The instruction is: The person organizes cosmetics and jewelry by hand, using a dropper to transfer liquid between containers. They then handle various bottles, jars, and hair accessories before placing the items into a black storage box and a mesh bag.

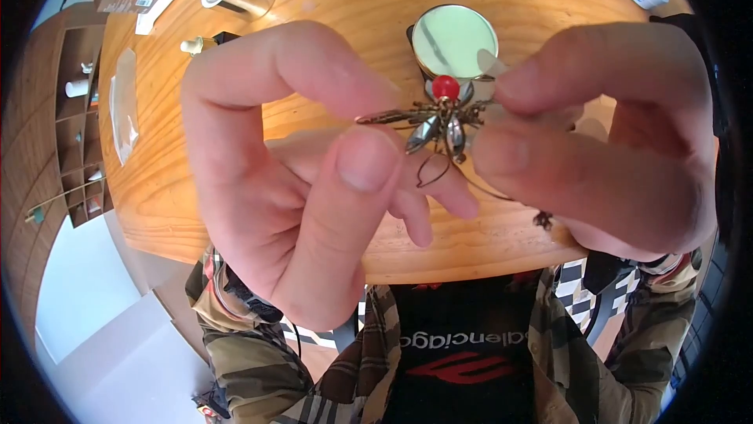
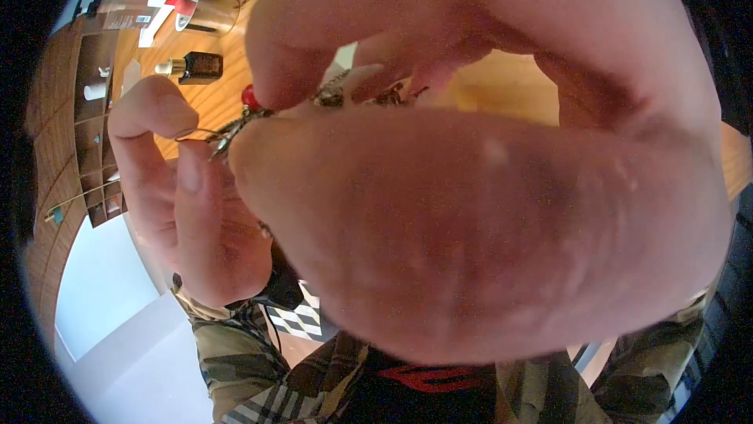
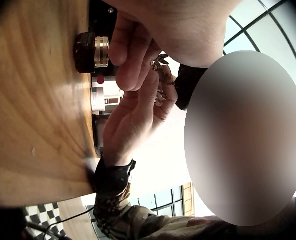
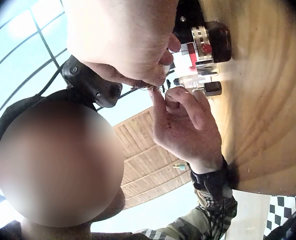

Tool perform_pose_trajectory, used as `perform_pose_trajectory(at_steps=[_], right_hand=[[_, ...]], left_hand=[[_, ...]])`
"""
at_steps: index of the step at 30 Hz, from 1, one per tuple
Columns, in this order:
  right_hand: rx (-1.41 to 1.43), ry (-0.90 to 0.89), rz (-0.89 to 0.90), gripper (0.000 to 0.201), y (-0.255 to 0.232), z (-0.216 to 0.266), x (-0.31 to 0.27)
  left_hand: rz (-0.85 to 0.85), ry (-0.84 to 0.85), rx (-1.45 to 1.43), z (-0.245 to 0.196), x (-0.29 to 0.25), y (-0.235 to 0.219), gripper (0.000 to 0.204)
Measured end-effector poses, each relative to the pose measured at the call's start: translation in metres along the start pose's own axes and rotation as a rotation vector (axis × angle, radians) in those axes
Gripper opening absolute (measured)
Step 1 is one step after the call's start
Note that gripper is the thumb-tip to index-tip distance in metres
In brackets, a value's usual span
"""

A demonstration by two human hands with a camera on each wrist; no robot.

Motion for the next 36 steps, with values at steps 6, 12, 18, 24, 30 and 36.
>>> perform_pose_trajectory(at_steps=[6, 12, 18, 24, 30, 36], right_hand=[[1.091, 1.393, 0.059, 0.043, 0.005, -0.024, -0.031], [0.377, 0.649, 0.146, 0.043, -0.01, -0.015, -0.006], [0.93, 1.323, 0.068, 0.037, 0.0, -0.025, -0.029], [0.117, 0.016, -0.04, 0.035, -0.003, -0.014, -0.004], [-0.095, -0.112, -0.006, 0.028, -0.001, -0.006, 0.004], [0.037, -0.068, -0.065, 0.032, 0.002, -0.013, 0.0]], left_hand=[[0.028, -0.02, 0.08, -0.002, 0.0, 0.007, 0.033], [-0.001, 0.047, 0.531, -0.01, -0.003, -0.048, 0.034], [-0.093, -0.187, 0.39, -0.01, -0.008, -0.024, 0.032], [0.054, 0.346, 0.484, -0.014, -0.002, -0.029, 0.035], [0.133, 0.392, 0.557, -0.016, 0.001, -0.02, 0.032], [0.162, 0.375, 0.55, -0.015, -0.01, -0.004, 0.031]])
Point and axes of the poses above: each hand's wrist, its own x-axis towards the middle knuckle, its own y-axis out of the palm, z = x × y, the point moved 7 cm from there along x, towards the middle knuckle, and after that the axes turned 6 degrees about y, right-handed, at the moved point
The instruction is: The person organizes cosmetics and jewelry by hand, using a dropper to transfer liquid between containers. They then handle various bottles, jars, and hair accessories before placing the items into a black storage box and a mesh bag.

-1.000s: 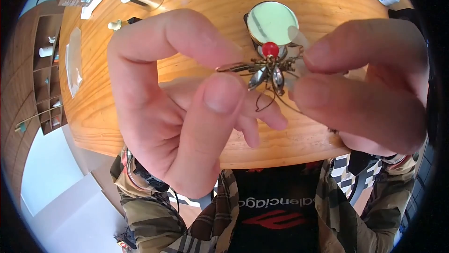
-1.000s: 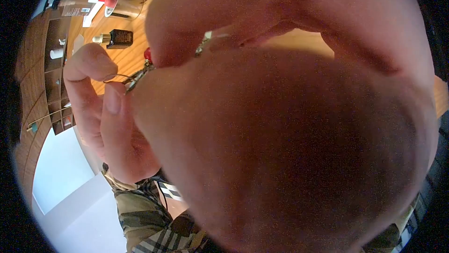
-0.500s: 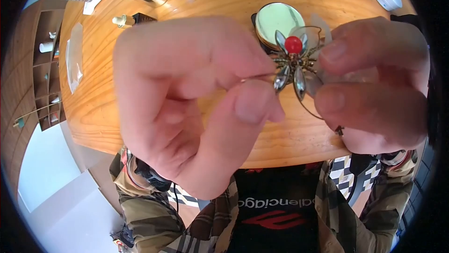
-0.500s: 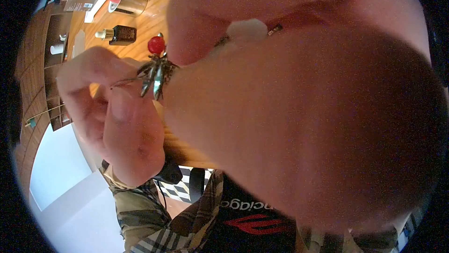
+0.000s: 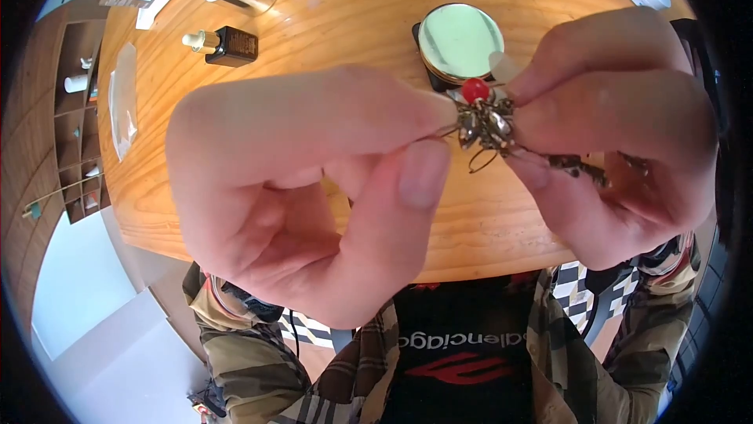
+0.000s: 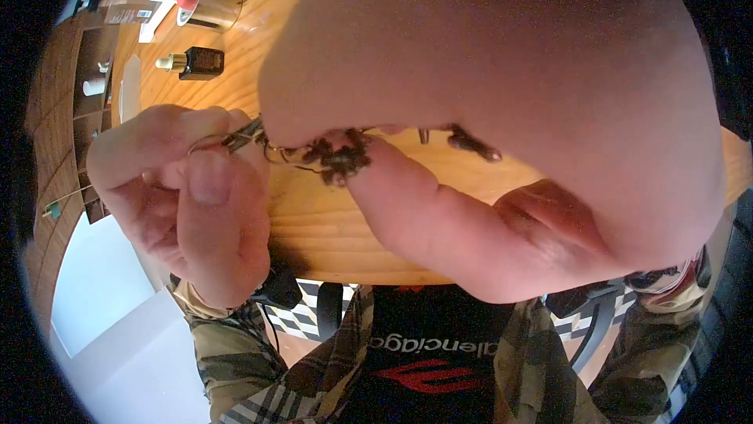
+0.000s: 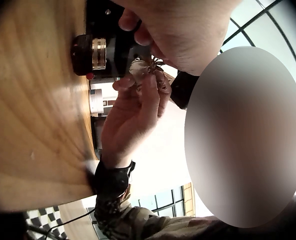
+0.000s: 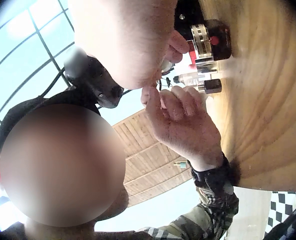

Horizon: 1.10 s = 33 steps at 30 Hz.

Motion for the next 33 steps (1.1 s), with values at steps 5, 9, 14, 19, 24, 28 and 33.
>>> perform_pose_trajectory(at_steps=[5, 9, 14, 19, 24, 28, 33], right_hand=[[0.068, -0.007, -0.056, 0.032, 0.002, -0.004, -0.003], [0.04, 0.015, 0.0, 0.032, 0.0, -0.003, -0.004], [0.041, -0.018, -0.074, 0.032, 0.0, -0.002, 0.001], [0.121, 0.079, -0.15, 0.03, 0.005, -0.005, -0.005], [0.193, 0.111, -0.193, 0.03, 0.004, -0.012, -0.005], [0.098, 0.047, -0.075, 0.03, 0.002, -0.007, -0.001], [0.098, 0.124, -0.093, 0.029, 0.001, -0.009, -0.004]], left_hand=[[0.021, -0.005, -0.008, 0.0, 0.001, 0.0, 0.029], [0.043, -0.013, -0.016, 0.002, 0.002, -0.001, 0.028], [0.064, -0.017, -0.026, 0.001, 0.003, -0.006, 0.026], [0.091, -0.02, -0.037, 0.004, 0.005, 0.003, 0.025], [0.116, -0.031, -0.046, 0.005, 0.005, -0.001, 0.024], [0.132, -0.034, -0.053, 0.006, 0.006, 0.004, 0.023], [0.158, -0.042, -0.063, 0.01, 0.008, 0.013, 0.022]])
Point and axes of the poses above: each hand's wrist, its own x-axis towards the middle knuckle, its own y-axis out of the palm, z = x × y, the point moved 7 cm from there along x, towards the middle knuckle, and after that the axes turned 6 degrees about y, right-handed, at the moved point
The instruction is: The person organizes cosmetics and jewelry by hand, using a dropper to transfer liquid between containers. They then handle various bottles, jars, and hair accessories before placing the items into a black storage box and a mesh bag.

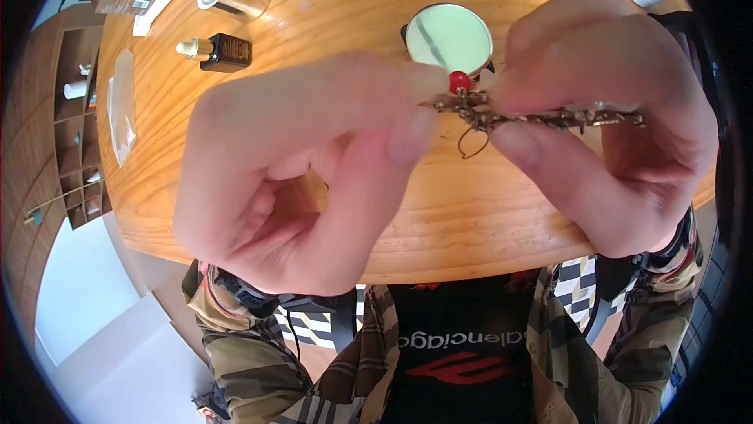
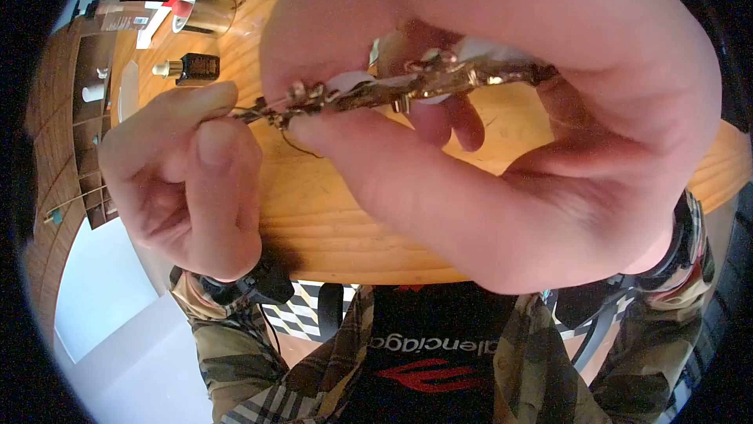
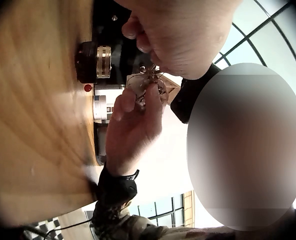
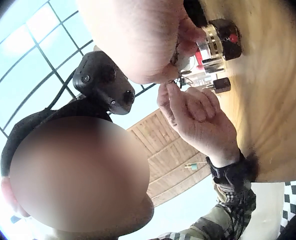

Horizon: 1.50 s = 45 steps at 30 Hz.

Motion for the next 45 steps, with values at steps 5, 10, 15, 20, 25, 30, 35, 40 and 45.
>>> perform_pose_trajectory(at_steps=[5, 10, 15, 20, 25, 30, 35, 40, 45], right_hand=[[-0.037, -0.031, -0.008, 0.028, 0.001, 0.0, 0.002], [0.05, 0.056, -0.134, 0.026, 0.009, -0.008, -0.007], [0.108, 0.117, -0.11, 0.024, 0.013, -0.015, -0.008], [0.193, 0.162, -0.108, 0.023, 0.009, -0.013, -0.007], [0.203, 0.176, -0.126, 0.023, 0.01, -0.012, -0.008], [0.25, 0.183, -0.129, 0.023, 0.009, -0.013, -0.008], [0.211, 0.112, -0.103, 0.021, 0.009, -0.011, -0.007], [0.224, 0.166, -0.092, 0.021, 0.01, -0.01, -0.006], [0.232, 0.167, -0.075, 0.021, 0.01, -0.011, -0.005]], left_hand=[[0.021, -0.001, -0.01, 0.007, 0.005, -0.002, 0.021], [0.001, -0.045, 0.013, 0.007, 0.005, 0.0, 0.019], [0.058, -0.165, -0.051, 0.004, 0.003, 0.001, 0.02], [0.058, -0.166, -0.037, 0.004, 0.003, 0.003, 0.019], [0.004, -0.159, -0.103, 0.003, 0.004, 0.003, 0.019], [0.022, -0.169, -0.103, 0.003, 0.003, 0.003, 0.019], [0.024, -0.073, -0.036, 0.002, 0.005, 0.003, 0.02], [-0.046, -0.161, -0.069, 0.0, 0.002, 0.002, 0.024], [-0.052, -0.154, -0.07, 0.001, 0.002, 0.001, 0.026]])
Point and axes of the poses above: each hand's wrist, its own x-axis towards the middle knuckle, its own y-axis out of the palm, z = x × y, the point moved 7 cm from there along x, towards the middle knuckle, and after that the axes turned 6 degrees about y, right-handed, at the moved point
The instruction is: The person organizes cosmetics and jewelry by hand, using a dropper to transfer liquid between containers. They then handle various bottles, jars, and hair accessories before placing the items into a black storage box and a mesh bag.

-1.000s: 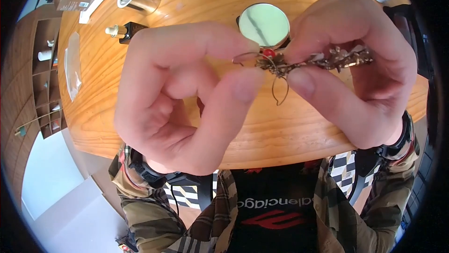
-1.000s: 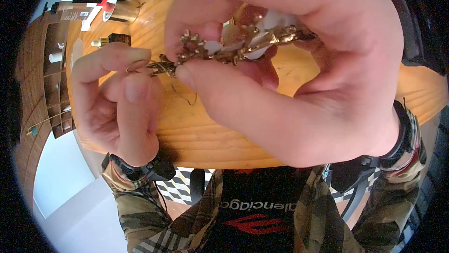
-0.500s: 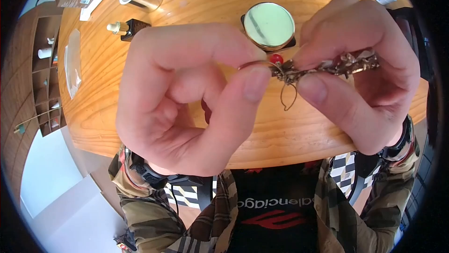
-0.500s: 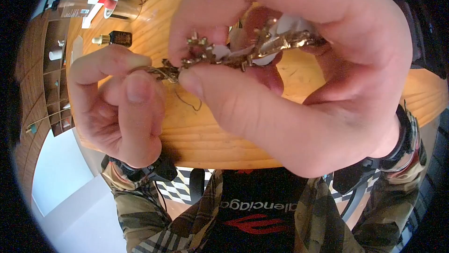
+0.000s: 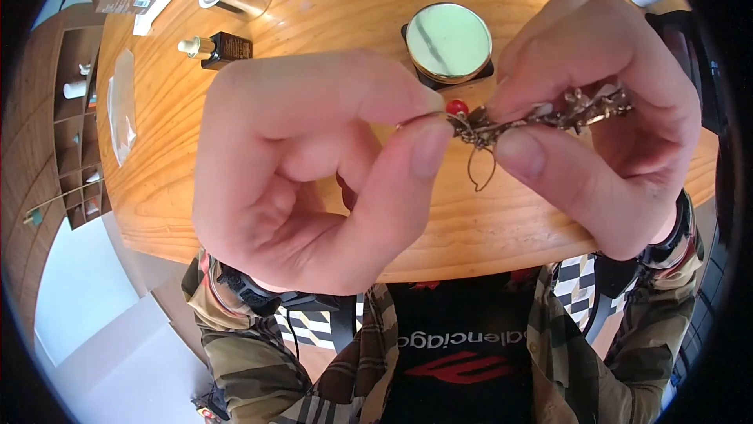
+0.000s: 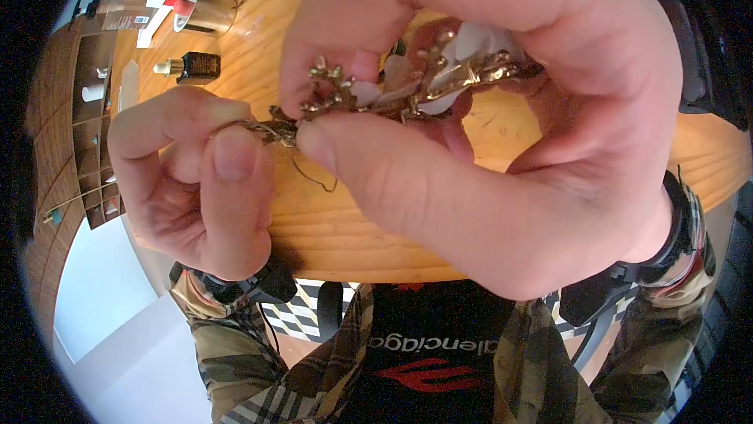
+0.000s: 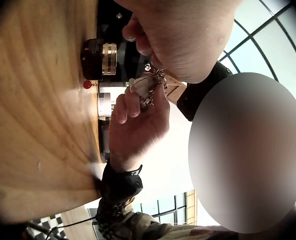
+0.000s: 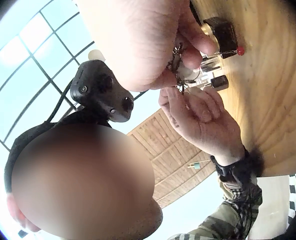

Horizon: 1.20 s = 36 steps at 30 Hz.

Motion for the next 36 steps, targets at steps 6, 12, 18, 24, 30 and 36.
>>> perform_pose_trajectory(at_steps=[6, 12, 18, 24, 30, 36], right_hand=[[0.038, 0.028, -0.037, 0.021, 0.001, -0.002, -0.001], [0.152, -0.01, -0.236, 0.022, 0.003, -0.01, -0.011], [-0.007, 0.04, -0.014, 0.021, 0.001, -0.002, 0.0], [-0.01, 0.034, -0.008, 0.021, 0.001, -0.001, 0.0], [-0.009, 0.049, -0.01, 0.022, 0.001, 0.0, -0.001], [0.001, 0.046, -0.007, 0.022, 0.007, -0.003, -0.003]], left_hand=[[0.02, 0.01, 0.006, 0.0, 0.0, 0.001, 0.025], [0.068, 0.03, 0.0, 0.0, 0.001, 0.0, 0.025], [0.046, 0.003, -0.002, 0.0, 0.0, 0.001, 0.025], [0.047, 0.016, 0.002, 0.0, 0.0, 0.001, 0.025], [0.062, -0.014, -0.011, -0.001, -0.001, 0.001, 0.026], [0.057, -0.006, 0.015, -0.001, 0.001, 0.0, 0.026]])
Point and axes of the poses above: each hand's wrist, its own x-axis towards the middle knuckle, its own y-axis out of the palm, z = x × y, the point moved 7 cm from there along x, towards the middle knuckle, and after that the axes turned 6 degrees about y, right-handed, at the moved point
